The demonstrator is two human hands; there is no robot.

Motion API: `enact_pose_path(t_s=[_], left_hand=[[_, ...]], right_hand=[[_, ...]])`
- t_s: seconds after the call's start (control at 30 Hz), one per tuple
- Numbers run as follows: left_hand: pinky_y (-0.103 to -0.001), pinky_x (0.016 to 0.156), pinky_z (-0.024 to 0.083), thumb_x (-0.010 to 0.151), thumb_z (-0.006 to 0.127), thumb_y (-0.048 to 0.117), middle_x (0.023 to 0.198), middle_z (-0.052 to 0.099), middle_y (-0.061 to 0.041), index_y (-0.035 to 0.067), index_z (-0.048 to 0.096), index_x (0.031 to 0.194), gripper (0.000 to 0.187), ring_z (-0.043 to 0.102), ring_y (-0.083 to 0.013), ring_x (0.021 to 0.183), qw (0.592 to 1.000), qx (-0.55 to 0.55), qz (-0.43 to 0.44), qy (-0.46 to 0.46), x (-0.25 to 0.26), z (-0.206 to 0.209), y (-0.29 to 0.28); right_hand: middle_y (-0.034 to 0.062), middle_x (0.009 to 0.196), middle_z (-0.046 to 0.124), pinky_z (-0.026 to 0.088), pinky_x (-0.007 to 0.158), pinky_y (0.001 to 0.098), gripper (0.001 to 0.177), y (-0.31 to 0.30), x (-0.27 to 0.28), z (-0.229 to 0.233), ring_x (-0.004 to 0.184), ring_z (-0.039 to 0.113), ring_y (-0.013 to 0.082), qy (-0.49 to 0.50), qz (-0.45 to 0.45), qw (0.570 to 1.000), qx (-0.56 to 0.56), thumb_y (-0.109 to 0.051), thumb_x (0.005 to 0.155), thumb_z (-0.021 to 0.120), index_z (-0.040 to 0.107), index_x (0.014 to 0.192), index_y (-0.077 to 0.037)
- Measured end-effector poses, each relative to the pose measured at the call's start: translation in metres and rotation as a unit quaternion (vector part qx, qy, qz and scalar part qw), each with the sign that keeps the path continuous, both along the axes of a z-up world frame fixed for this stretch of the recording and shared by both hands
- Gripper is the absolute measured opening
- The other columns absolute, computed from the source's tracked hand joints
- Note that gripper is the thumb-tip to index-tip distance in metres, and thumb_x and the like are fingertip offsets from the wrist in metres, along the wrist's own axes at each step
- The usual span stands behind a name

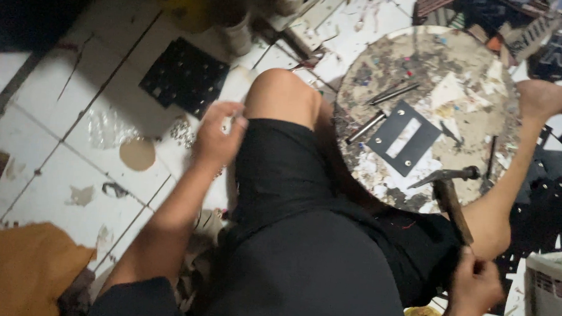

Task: Attaching metal rivets to leather components using a hammer and a setting tool on a workshop floor.

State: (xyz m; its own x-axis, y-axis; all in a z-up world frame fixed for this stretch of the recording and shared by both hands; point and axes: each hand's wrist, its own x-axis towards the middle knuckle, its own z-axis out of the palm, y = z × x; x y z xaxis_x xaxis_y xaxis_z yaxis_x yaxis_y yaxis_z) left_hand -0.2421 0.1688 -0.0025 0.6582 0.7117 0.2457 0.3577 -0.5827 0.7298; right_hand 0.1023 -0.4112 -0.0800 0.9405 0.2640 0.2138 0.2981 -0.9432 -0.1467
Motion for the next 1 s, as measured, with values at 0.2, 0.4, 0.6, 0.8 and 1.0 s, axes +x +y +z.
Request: enact_pose_path(t_s=[0.2, 0.4, 0.6, 0.8, 1.0], left_hand=[[-0.041, 0.095, 0.052, 0.102, 0.059, 0.023, 0.129, 0.071, -0.004, 0.018, 0.062, 0.133, 0.032, 0.068, -0.0217, 0.114, 0.903, -0.253, 0.317, 0.142, -0.064, -0.001, 0.028], [-0.041, 0.086, 0.055, 0.104, 0.058, 0.021, 0.127, 0.072, -0.002, 0.019, 0.066, 0.132, 0.029, 0.07, -0.0229, 0.107, 0.866, -0.31, 0.24, 0.312, -0.056, -0.035, 0.011], [-0.037, 0.095, 0.051, 0.101, 0.058, 0.02, 0.126, 0.072, 0.001, 0.021, 0.069, 0.123, 0.025, 0.068, -0.022, 0.111, 0.861, -0.283, 0.219, 0.362, -0.056, -0.051, 0.008], [-0.038, 0.086, 0.05, 0.103, 0.046, 0.006, 0.132, 0.066, 0.003, 0.025, 0.07, 0.126, 0.038, 0.064, -0.0215, 0.113, 0.831, -0.314, 0.275, 0.367, -0.07, -0.039, 0.011], [-0.039, 0.092, 0.05, 0.098, 0.062, 0.018, 0.129, 0.067, 0.004, 0.024, 0.07, 0.123, 0.028, 0.063, -0.0208, 0.114, 0.847, -0.279, 0.255, 0.373, -0.075, -0.059, 0.01]], right_hand=[[0.0208, 0.097, 0.072, 0.047, 0.077, 0.0579, 0.028, 0.016, -0.016, -0.034, 0.093, 0.067, 0.0468, -0.049, 0.056, 0.997, 0.022, -0.031, 0.113, 0.078, 0.071, 0.103, -0.005], [0.012, 0.087, 0.072, 0.048, 0.069, 0.0555, 0.034, 0.013, -0.004, -0.043, 0.082, 0.068, 0.0419, -0.088, 0.041, 0.995, -0.002, -0.036, 0.115, 0.083, 0.071, 0.095, -0.011], [0.011, 0.084, 0.071, 0.048, 0.066, 0.0536, 0.035, 0.016, -0.006, -0.038, 0.076, 0.068, 0.0396, -0.07, 0.015, 0.997, 0.003, -0.037, 0.114, 0.082, 0.068, 0.094, -0.011], [0.011, 0.084, 0.072, 0.048, 0.066, 0.0538, 0.035, 0.019, -0.007, -0.038, 0.077, 0.069, 0.0403, -0.068, 0.007, 0.997, 0.024, -0.037, 0.113, 0.082, 0.069, 0.094, -0.01], [0.0108, 0.083, 0.071, 0.048, 0.067, 0.0534, 0.033, 0.018, -0.006, -0.042, 0.076, 0.069, 0.0399, -0.077, -0.008, 0.997, 0.021, -0.036, 0.11, 0.083, 0.069, 0.093, -0.011]])
